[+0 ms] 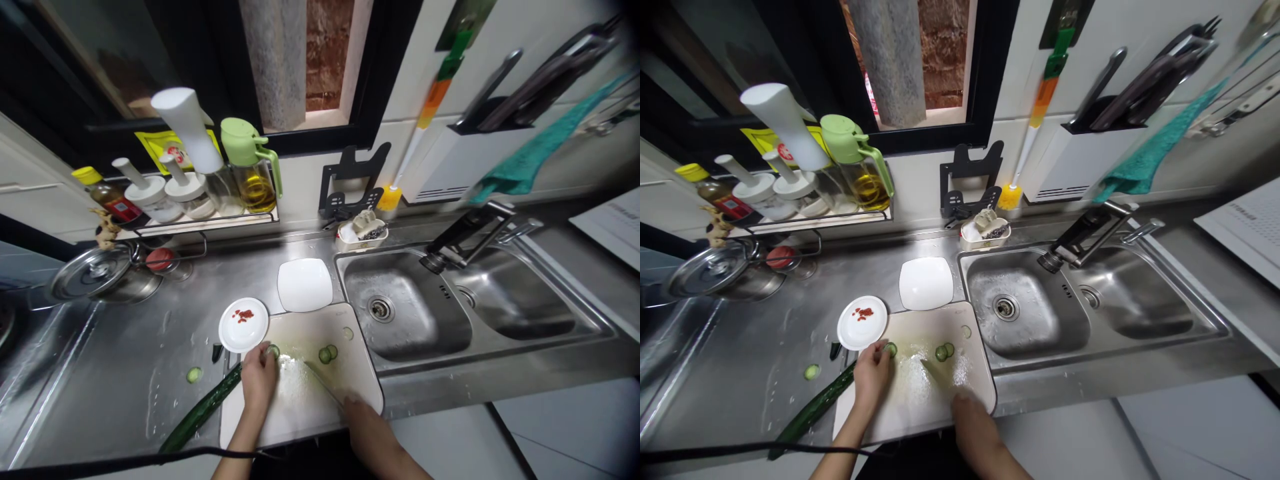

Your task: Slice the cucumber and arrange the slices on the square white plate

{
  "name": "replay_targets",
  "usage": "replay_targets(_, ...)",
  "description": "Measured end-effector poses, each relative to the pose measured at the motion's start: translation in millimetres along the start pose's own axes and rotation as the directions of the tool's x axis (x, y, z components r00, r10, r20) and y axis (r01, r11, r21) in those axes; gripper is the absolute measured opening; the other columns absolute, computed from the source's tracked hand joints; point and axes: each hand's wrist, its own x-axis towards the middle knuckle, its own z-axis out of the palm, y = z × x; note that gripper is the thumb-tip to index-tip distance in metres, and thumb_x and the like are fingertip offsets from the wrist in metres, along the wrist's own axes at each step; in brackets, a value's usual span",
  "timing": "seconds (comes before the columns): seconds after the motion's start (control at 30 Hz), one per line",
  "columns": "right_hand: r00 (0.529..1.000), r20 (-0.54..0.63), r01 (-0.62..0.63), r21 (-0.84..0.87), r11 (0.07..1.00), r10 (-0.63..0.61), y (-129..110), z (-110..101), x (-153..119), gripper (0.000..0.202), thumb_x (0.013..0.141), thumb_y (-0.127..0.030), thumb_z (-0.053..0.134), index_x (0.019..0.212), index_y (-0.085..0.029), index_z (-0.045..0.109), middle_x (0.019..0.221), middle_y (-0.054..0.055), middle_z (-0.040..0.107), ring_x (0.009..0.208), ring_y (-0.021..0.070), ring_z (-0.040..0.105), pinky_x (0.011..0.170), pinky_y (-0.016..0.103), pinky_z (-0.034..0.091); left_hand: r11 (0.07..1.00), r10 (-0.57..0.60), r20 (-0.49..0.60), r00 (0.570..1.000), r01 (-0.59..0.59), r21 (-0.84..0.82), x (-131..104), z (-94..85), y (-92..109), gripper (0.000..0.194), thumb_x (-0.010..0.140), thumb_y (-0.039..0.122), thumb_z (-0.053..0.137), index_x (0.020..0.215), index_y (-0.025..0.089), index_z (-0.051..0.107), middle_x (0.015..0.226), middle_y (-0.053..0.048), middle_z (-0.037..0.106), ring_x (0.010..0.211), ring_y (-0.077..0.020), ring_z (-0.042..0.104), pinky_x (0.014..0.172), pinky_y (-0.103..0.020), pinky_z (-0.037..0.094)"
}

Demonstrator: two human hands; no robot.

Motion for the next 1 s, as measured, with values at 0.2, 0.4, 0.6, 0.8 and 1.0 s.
replay_targets(0.2,0.997,0.065,-0.045,-0.009,0.999,0.045,-8,-11,-5,0.052,0.081,0.002,0.031,0.123,-0.010,0.059,0.118,0.016,0.064,0.107,0.0248,0.061,0.089,0.031,0.045,0.979,0.206,0.335,0.919,-0.193,-0.072,4,24.1,43,0.025,0.076,0.026,0.059,0.097,0.017,0.069,0.092,-0.005,0.067,0.072,-0.0140,0.057,0.075,-0.027,0.045)
replay_targets(0.4,0.990,0.099,-0.100,-0.009,0.995,0.101,-16,-21,-7,0.047,0.081,0.002,0.031,0.116,-0.010,0.061,0.110,0.016,0.067,0.101,0.0246,0.064,0.082,0.030,0.048,0.959,0.173,0.554,0.814,-0.268,0.095,6,54.0,78,0.022,0.066,0.012,0.064,0.086,0.019,0.069,0.085,-0.002,0.066,0.079,-0.0140,0.057,0.072,-0.023,0.040)
replay_targets(0.6,0.988,0.106,-0.114,-0.014,0.993,0.115,-17,-22,-8,0.050,0.080,0.003,0.033,0.120,-0.011,0.059,0.114,0.016,0.066,0.105,0.0241,0.062,0.085,0.030,0.048,0.949,0.147,0.566,0.811,-0.276,0.149,4,63.9,80,0.020,0.065,0.007,0.061,0.079,0.019,0.069,0.085,-0.004,0.067,0.081,-0.0160,0.059,0.072,-0.024,0.040)
replay_targets(0.8,0.988,0.102,-0.115,-0.040,0.993,0.118,-18,-23,-8,0.050,0.081,0.004,0.033,0.121,-0.011,0.059,0.115,0.015,0.066,0.105,0.0241,0.062,0.086,0.030,0.048,0.951,0.164,0.573,0.803,-0.284,0.126,5,64.7,81,0.020,0.064,0.005,0.057,0.073,0.019,0.067,0.083,-0.003,0.067,0.081,-0.0153,0.059,0.072,-0.023,0.040)
replay_targets(1.0,0.991,0.096,-0.089,-0.019,0.996,0.091,-15,-18,-7,0.047,0.083,0.002,0.032,0.120,-0.009,0.059,0.114,0.016,0.066,0.104,0.0246,0.062,0.085,0.030,0.048,0.954,0.187,0.589,0.786,-0.289,0.082,4,65.2,82,0.016,0.066,0.007,0.055,0.069,0.020,0.065,0.074,0.001,0.066,0.074,-0.0128,0.058,0.068,-0.021,0.039)
